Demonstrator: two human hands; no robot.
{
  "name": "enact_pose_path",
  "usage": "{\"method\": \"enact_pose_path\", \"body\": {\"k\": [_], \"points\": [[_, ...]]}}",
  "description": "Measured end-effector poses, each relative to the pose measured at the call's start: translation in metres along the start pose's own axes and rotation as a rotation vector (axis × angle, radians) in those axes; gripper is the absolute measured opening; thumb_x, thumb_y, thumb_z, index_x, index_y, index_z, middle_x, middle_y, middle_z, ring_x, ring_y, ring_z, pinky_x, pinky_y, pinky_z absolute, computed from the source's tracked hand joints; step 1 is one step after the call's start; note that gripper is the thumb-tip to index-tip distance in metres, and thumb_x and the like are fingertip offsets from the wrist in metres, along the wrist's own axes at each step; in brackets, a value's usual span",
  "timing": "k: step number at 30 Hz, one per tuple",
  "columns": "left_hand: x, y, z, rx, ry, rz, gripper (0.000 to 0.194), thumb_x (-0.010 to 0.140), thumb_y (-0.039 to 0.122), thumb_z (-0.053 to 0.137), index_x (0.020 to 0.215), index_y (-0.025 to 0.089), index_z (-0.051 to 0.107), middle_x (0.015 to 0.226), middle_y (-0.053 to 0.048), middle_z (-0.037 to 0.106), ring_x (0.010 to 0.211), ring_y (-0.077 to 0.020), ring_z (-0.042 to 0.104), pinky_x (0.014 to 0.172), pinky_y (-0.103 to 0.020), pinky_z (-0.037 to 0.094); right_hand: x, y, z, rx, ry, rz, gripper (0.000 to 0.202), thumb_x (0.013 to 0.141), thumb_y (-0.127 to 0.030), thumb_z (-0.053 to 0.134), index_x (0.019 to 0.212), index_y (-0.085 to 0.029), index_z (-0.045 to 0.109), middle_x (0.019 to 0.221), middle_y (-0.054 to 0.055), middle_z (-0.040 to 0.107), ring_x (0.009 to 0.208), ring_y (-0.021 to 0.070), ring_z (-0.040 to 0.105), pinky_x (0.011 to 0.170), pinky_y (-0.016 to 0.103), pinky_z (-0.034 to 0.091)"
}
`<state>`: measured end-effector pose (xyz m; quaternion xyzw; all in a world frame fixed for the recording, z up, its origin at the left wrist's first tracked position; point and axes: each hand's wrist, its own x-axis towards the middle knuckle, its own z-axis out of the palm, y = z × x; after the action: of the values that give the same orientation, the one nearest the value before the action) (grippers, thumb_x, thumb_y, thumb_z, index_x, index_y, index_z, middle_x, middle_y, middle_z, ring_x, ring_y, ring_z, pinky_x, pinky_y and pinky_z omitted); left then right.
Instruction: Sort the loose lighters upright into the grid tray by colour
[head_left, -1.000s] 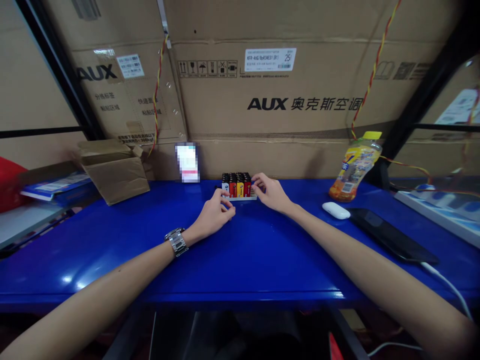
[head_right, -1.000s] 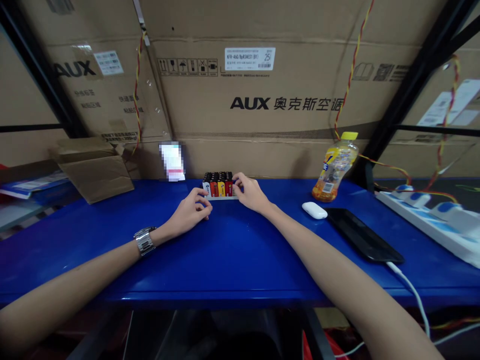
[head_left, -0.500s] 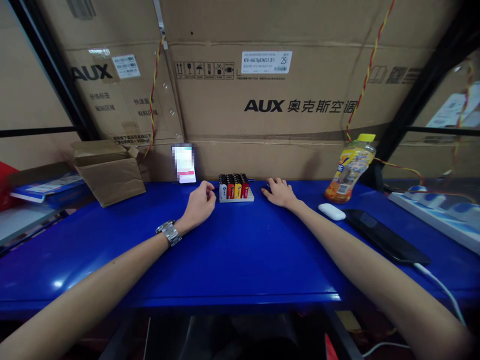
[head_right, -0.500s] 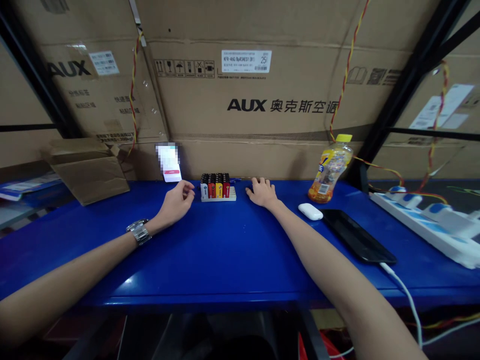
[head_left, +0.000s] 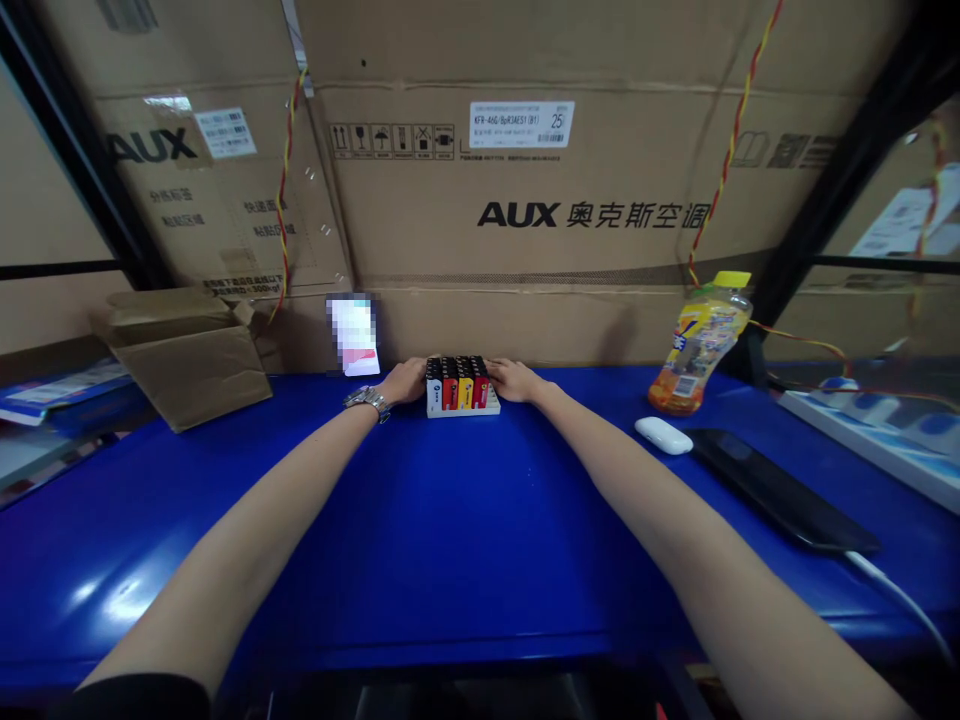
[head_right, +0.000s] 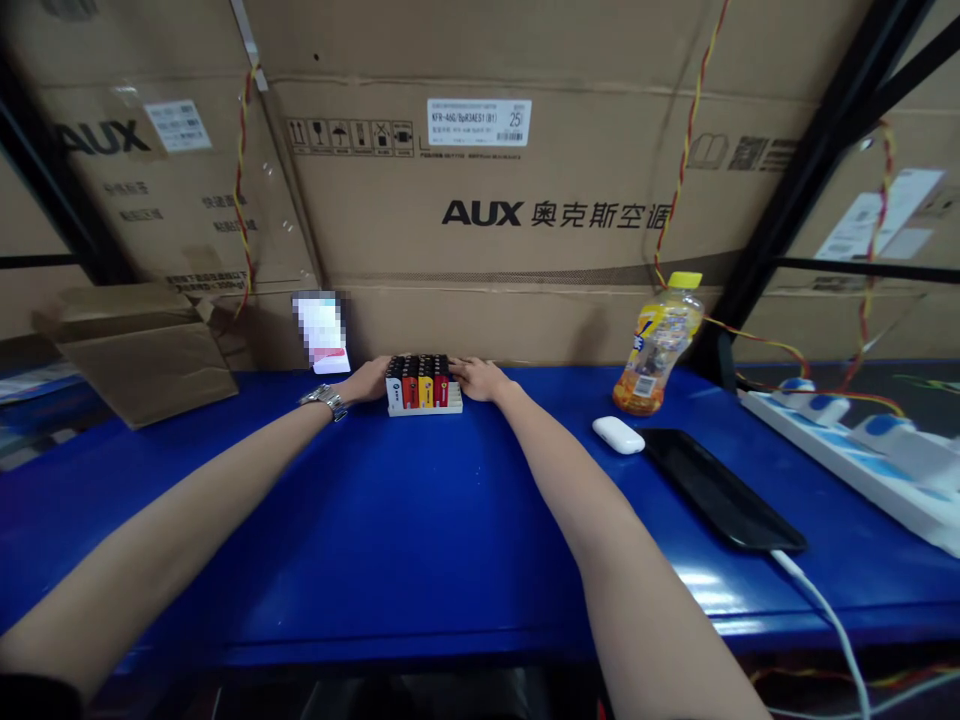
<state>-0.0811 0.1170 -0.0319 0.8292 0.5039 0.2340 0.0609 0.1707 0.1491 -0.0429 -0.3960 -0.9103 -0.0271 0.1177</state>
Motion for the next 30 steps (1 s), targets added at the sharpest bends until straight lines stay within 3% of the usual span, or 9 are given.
{"method": "enact_pose_path", "body": {"k": [4, 7, 10, 13, 17, 21, 24, 27, 30], "points": [[0.008, -0.002, 0.002, -0.007, -0.078, -0.006, 0.013, 0.077, 0.019, 0.056, 0.086, 0.02, 0.065, 0.098, -0.01, 0.072, 0.095, -0.0258, 0.065, 0.078, -0.031, 0.048, -0.001, 0.006, 0.0, 0.087, -0.028, -0.032, 0.044, 0.093, -0.019, 0.038, 0.135, -0.024, 0.052, 0.146, 0.003, 0.045, 0.129, 0.0197, 0.045, 0.106, 0.035, 0.036], [0.0, -0.003, -0.004, 0.002, -0.097, 0.002, 0.015, 0.08, 0.017, 0.051, 0.082, 0.02, 0.066, 0.096, -0.01, 0.073, 0.089, -0.0247, 0.068, 0.078, -0.03, 0.048, -0.013, 0.009, -0.003, 0.053, -0.03, 0.049, 0.044, 0.094, -0.022, 0.037, 0.136, -0.023, 0.05, 0.144, 0.007, 0.047, 0.126, 0.0229, 0.049, 0.106, 0.039, 0.036], [-0.019, -0.004, -0.013, 0.013, -0.086, 0.015, 0.023, 0.083, 0.019, 0.047, 0.097, 0.021, 0.066, 0.102, -0.009, 0.072, 0.092, -0.024, 0.067, 0.083, -0.031, 0.047, -0.032, 0.004, -0.009, -0.036, -0.035, 0.157, 0.047, 0.093, -0.022, 0.036, 0.139, -0.02, 0.047, 0.14, 0.012, 0.049, 0.125, 0.027, 0.049, 0.103, 0.042, 0.038], [-0.048, -0.007, -0.02, 0.043, -0.06, 0.029, 0.037, 0.089, 0.024, 0.04, 0.121, 0.019, 0.06, 0.124, -0.012, 0.064, 0.108, -0.0256, 0.063, 0.094, -0.037, 0.044, -0.058, -0.011, -0.015, -0.09, -0.038, 0.274, 0.049, 0.093, -0.024, 0.032, 0.14, -0.018, 0.046, 0.138, 0.016, 0.05, 0.124, 0.0319, 0.049, 0.098, 0.046, 0.041], [-0.097, -0.006, -0.033, 0.105, -0.055, 0.047, 0.042, 0.092, 0.029, 0.038, 0.129, 0.019, 0.056, 0.135, -0.011, 0.056, 0.122, -0.0259, 0.054, 0.105, -0.042, 0.038, -0.098, -0.038, -0.024, -0.098, -0.016, 0.363, 0.05, 0.093, -0.027, 0.032, 0.137, -0.013, 0.048, 0.136, 0.02, 0.051, 0.123, 0.0369, 0.047, 0.093, 0.051, 0.045], [-0.146, 0.015, -0.05, 0.105, -0.139, 0.077, 0.046, 0.095, 0.039, 0.037, 0.138, 0.026, 0.048, 0.142, -0.004, 0.049, 0.131, -0.0235, 0.045, 0.11, -0.044, 0.035, -0.136, -0.06, -0.036, -0.095, 0.004, 0.281, 0.049, 0.094, -0.031, 0.032, 0.137, -0.017, 0.049, 0.139, 0.017, 0.049, 0.126, 0.0354, 0.045, 0.093, 0.052, 0.045], [-0.166, 0.039, -0.056, 0.054, -0.238, 0.105, 0.045, 0.097, 0.042, 0.034, 0.14, 0.032, 0.043, 0.146, 0.0, 0.043, 0.134, -0.0213, 0.041, 0.111, -0.043, 0.033, -0.148, -0.071, -0.045, -0.068, -0.024, 0.141, 0.048, 0.096, -0.034, 0.031, 0.139, -0.021, 0.047, 0.143, 0.014, 0.046, 0.132, 0.0324, 0.041, 0.096, 0.052, 0.044], [-0.163, 0.062, -0.051, 0.04, -0.281, 0.16, 0.044, 0.098, 0.039, 0.033, 0.142, 0.034, 0.039, 0.149, 0.0, 0.04, 0.137, -0.0213, 0.037, 0.111, -0.046, 0.033, -0.143, -0.079, -0.05, -0.025, -0.059, 0.016, 0.046, 0.097, -0.034, 0.032, 0.14, -0.027, 0.046, 0.146, 0.01, 0.044, 0.134, 0.0308, 0.039, 0.096, 0.053, 0.042], [-0.144, 0.075, -0.038, 0.052, -0.258, 0.249, 0.044, 0.099, 0.037, 0.033, 0.141, 0.028, 0.042, 0.146, -0.004, 0.044, 0.135, -0.0216, 0.039, 0.111, -0.046, 0.033, -0.131, -0.083, -0.048, -0.004, -0.06, -0.039, 0.044, 0.097, -0.035, 0.033, 0.139, -0.029, 0.047, 0.146, 0.008, 0.044, 0.133, 0.0316, 0.04, 0.094, 0.056, 0.041]]}}
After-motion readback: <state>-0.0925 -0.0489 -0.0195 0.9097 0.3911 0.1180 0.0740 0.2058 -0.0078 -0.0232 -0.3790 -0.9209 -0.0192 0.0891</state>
